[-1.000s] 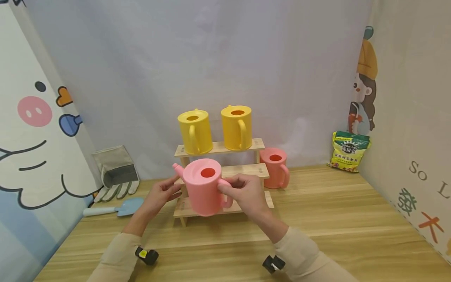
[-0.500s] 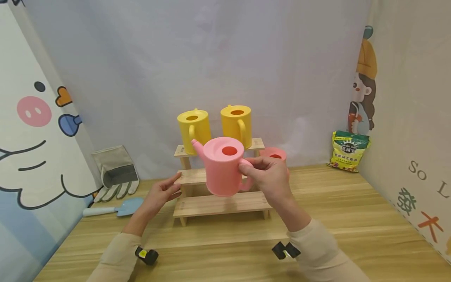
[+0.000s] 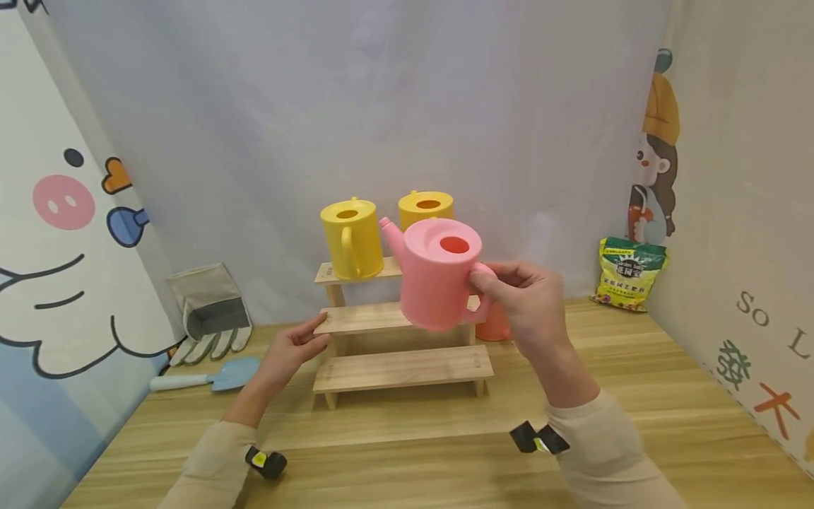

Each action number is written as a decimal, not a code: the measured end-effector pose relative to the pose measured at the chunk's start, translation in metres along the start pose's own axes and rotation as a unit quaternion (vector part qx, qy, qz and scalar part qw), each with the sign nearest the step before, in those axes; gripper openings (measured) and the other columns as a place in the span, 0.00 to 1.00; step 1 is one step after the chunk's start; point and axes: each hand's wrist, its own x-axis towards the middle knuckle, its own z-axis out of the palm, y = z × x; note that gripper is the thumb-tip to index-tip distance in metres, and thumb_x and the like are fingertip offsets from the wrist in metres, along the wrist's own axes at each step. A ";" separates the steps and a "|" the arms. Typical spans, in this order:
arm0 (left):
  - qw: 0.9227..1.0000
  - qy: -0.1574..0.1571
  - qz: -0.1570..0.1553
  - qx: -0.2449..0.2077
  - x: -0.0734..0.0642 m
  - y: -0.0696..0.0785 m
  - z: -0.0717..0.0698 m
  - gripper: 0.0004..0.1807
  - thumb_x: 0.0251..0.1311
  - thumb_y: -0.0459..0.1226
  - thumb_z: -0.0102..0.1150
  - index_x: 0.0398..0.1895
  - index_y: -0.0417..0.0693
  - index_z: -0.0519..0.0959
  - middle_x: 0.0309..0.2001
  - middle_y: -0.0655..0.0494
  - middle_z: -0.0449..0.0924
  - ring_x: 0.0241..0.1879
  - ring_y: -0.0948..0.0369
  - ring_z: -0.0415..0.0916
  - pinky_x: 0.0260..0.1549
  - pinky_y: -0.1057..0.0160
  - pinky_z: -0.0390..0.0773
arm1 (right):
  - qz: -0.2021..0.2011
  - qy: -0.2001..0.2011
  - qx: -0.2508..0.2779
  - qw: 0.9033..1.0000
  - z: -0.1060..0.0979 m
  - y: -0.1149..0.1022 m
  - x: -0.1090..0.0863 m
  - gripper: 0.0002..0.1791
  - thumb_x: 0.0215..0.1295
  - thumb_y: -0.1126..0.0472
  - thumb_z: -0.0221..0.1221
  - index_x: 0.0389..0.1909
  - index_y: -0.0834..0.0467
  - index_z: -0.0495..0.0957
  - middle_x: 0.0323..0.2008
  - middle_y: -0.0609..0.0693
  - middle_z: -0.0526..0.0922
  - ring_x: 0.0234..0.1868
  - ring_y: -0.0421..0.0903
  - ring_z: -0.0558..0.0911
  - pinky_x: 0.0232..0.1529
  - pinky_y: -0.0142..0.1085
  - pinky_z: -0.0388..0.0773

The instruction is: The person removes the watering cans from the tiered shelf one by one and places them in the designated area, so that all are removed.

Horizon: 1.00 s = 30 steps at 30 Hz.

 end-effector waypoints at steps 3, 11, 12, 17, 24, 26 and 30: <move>1.000 0.008 -0.003 -0.008 0.000 -0.001 0.001 0.32 0.71 0.40 0.60 0.75 0.45 0.65 0.68 0.41 0.69 0.61 0.48 0.74 0.62 0.51 0.73 | -0.012 0.012 0.006 1.000 -0.005 -0.005 0.002 0.06 0.65 0.77 0.62 0.35 0.69 0.87 0.30 0.55 0.89 0.33 0.46 0.89 0.46 0.36 0.85; 0.999 0.015 -0.015 -0.035 0.001 -0.004 0.003 0.32 0.71 0.39 0.60 0.75 0.46 0.65 0.60 0.38 0.77 0.59 0.54 0.76 0.57 0.61 0.77 | -0.036 0.042 0.004 0.998 -0.021 -0.017 0.007 0.06 0.64 0.76 0.63 0.40 0.75 0.84 0.29 0.56 0.88 0.32 0.48 0.88 0.47 0.37 0.84; 0.999 0.016 -0.016 -0.036 0.001 -0.004 0.003 0.32 0.71 0.39 0.60 0.75 0.46 0.65 0.59 0.37 0.77 0.58 0.55 0.76 0.56 0.62 0.78 | -0.036 0.045 0.004 0.998 -0.023 -0.018 0.007 0.07 0.63 0.76 0.63 0.40 0.75 0.85 0.29 0.56 0.88 0.32 0.47 0.88 0.47 0.37 0.84; 0.999 0.021 -0.019 -0.043 0.002 -0.003 0.003 0.31 0.71 0.38 0.60 0.74 0.45 0.66 0.53 0.32 0.79 0.55 0.57 0.78 0.55 0.65 0.78 | -0.038 0.060 0.020 0.997 -0.032 -0.022 0.011 0.06 0.62 0.76 0.64 0.39 0.75 0.85 0.28 0.57 0.88 0.31 0.48 0.89 0.45 0.36 0.85; 0.999 0.017 -0.022 -0.042 0.003 -0.004 0.003 0.30 0.71 0.38 0.59 0.74 0.45 0.66 0.51 0.34 0.79 0.57 0.55 0.77 0.56 0.63 0.77 | -0.067 0.106 0.061 0.990 -0.045 -0.027 0.017 0.06 0.58 0.80 0.65 0.36 0.79 0.83 0.25 0.61 0.86 0.27 0.51 0.88 0.38 0.38 0.86; 0.999 0.018 -0.024 -0.043 0.003 -0.003 0.003 0.30 0.71 0.38 0.59 0.74 0.45 0.66 0.52 0.33 0.79 0.58 0.53 0.76 0.56 0.63 0.77 | -0.072 0.125 0.061 0.988 -0.050 -0.028 0.019 0.06 0.56 0.80 0.66 0.35 0.80 0.83 0.25 0.62 0.86 0.26 0.51 0.88 0.35 0.38 0.87; 0.998 0.016 -0.028 -0.048 0.003 -0.002 0.003 0.30 0.71 0.38 0.59 0.74 0.46 0.66 0.64 0.36 0.73 0.62 0.50 0.73 0.57 0.63 0.77 | -0.066 0.166 0.038 0.983 -0.059 -0.029 0.021 0.06 0.52 0.80 0.69 0.33 0.78 0.84 0.24 0.60 0.86 0.24 0.49 0.88 0.29 0.33 0.86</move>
